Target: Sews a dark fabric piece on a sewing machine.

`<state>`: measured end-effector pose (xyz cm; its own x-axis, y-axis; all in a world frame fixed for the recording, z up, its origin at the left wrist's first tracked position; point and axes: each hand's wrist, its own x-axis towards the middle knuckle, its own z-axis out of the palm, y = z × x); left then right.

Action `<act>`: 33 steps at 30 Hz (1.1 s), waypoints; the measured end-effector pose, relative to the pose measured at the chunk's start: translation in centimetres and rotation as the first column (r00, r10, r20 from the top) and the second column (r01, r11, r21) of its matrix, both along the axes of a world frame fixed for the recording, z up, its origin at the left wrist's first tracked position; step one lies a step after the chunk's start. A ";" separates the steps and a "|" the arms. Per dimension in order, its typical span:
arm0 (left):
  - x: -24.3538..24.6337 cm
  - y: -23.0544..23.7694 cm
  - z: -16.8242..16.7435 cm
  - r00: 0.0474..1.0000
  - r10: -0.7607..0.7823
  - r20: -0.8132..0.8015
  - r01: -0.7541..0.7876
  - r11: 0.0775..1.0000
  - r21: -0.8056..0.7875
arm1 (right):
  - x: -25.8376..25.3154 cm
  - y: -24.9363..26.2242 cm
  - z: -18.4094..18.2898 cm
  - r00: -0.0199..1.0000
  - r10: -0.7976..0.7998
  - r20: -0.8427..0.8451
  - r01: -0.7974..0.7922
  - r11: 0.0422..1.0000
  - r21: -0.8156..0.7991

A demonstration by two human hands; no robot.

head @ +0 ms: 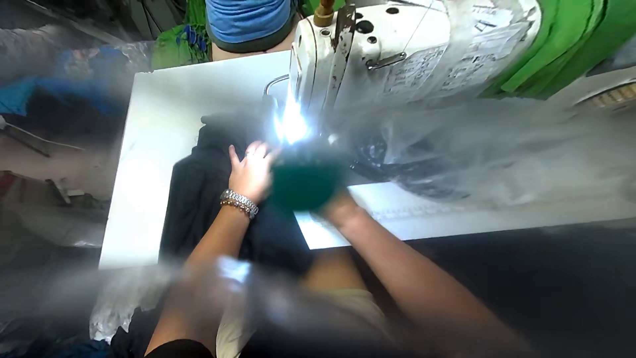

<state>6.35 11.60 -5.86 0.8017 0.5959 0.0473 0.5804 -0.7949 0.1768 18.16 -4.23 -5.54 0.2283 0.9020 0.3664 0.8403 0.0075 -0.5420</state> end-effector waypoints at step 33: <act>-9.0 -3.9 6.9 0.892 -0.446 -0.073 0.452 0.875 0.172 | -1.1 -1.4 -2.0 0.992 0.064 0.111 -0.086 0.975 0.206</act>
<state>-2.62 7.70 1.02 0.9837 0.1554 0.0907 0.1565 -0.9877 -0.0058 17.07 -5.60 -7.56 0.1142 0.8157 0.5671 0.8845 0.1764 -0.4318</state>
